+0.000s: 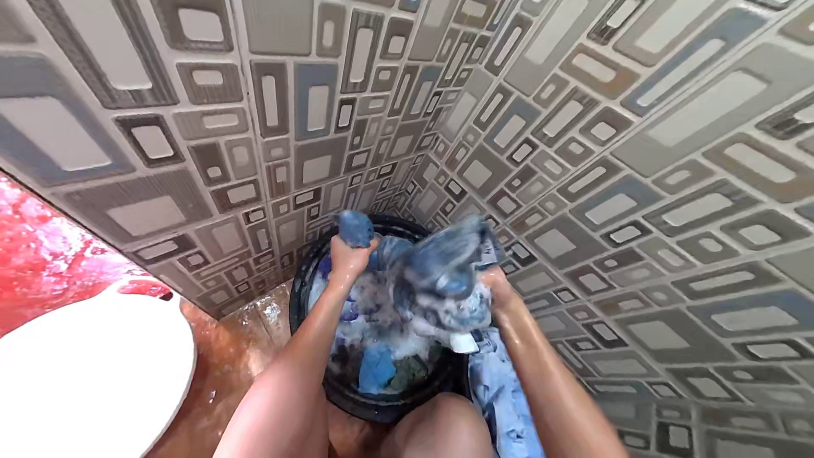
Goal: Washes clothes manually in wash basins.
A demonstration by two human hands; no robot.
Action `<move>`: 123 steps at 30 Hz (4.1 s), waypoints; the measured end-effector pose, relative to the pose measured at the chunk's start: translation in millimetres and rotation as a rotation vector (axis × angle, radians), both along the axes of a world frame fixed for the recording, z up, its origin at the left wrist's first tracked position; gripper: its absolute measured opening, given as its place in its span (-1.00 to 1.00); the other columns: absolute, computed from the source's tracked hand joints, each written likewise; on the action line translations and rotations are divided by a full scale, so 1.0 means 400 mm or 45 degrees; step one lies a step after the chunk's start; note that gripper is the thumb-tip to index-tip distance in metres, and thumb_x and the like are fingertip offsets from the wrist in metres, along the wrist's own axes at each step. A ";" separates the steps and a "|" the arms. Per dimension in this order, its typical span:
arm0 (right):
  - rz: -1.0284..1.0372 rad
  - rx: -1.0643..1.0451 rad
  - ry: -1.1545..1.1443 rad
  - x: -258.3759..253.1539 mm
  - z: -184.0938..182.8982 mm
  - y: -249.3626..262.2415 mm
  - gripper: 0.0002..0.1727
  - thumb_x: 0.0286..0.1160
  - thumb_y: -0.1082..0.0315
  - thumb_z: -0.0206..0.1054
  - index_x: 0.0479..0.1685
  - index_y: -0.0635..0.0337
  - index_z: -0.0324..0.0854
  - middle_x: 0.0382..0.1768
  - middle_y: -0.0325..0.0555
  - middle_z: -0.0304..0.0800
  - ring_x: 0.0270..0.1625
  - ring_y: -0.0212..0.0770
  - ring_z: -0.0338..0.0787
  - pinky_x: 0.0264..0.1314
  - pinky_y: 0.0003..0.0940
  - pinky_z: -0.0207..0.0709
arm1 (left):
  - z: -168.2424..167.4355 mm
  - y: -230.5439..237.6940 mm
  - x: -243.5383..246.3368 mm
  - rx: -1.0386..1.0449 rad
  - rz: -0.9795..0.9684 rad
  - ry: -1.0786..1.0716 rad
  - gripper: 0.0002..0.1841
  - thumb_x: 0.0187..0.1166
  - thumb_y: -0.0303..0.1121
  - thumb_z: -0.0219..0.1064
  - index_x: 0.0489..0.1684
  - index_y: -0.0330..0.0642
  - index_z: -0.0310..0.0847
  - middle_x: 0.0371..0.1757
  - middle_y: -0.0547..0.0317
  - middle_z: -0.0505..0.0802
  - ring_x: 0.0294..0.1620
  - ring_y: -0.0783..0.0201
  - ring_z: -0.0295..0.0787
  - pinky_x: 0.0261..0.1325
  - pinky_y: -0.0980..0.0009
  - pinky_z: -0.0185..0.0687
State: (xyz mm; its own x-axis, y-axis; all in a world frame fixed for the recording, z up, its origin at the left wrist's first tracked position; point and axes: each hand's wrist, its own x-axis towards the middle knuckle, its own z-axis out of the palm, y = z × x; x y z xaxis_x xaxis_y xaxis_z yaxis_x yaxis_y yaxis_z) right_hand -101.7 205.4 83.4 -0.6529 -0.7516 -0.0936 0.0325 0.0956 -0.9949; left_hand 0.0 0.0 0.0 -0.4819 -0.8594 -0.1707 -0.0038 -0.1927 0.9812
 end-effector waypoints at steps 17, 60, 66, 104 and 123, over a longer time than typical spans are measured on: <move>0.559 1.689 1.043 0.269 -0.220 -0.181 -0.42 0.45 -0.07 0.36 0.13 0.32 0.74 0.23 0.26 0.79 0.41 0.26 0.70 0.38 0.29 0.49 | 0.008 0.063 0.020 -0.624 -0.650 -0.623 -0.28 0.34 -0.53 0.50 0.63 -0.22 0.43 0.52 -0.14 0.67 0.58 -0.21 0.46 0.61 -0.10 0.31; 0.584 1.368 0.434 -0.001 -0.541 0.039 -0.55 0.73 0.25 0.28 0.42 0.41 0.60 0.31 0.43 0.72 0.40 0.34 0.70 0.55 0.28 0.39 | 0.130 0.077 0.235 -0.855 -1.072 -0.746 -0.39 0.73 -0.08 0.27 0.75 -0.08 0.33 0.74 -0.17 0.42 0.70 -0.19 0.38 0.66 -0.19 0.26; 0.618 1.121 0.472 0.146 -0.703 -0.025 -0.02 0.34 0.08 0.63 0.78 0.23 0.26 0.70 0.43 0.27 0.74 0.35 0.30 0.75 0.27 0.18 | 0.074 0.105 0.087 -0.687 -0.843 -0.523 -0.46 0.75 -0.06 0.24 0.66 -0.07 0.43 0.65 -0.07 0.55 0.55 -0.07 0.57 0.56 -0.08 0.45; -0.316 0.393 0.855 -0.027 0.046 0.102 -0.68 0.71 0.15 0.20 -0.32 0.12 0.70 -0.58 -0.34 0.73 -0.53 -0.44 0.73 -0.42 -0.36 0.68 | 0.034 -0.023 0.042 -0.482 -0.434 -0.421 -0.69 0.52 -0.60 0.32 0.22 -0.34 0.58 -0.01 -0.26 0.82 0.09 -0.15 0.77 0.20 -0.16 0.60; 0.547 0.860 0.867 -0.030 -0.778 -0.079 -0.50 0.52 0.39 0.39 0.49 0.00 0.67 0.57 0.19 0.55 0.68 0.23 0.44 0.69 0.15 0.33 | -0.481 0.012 0.010 -0.537 -1.876 -1.341 -0.34 0.70 -0.09 0.31 0.57 -0.50 0.37 0.53 -0.51 0.56 0.59 -0.40 0.46 0.59 -0.31 0.30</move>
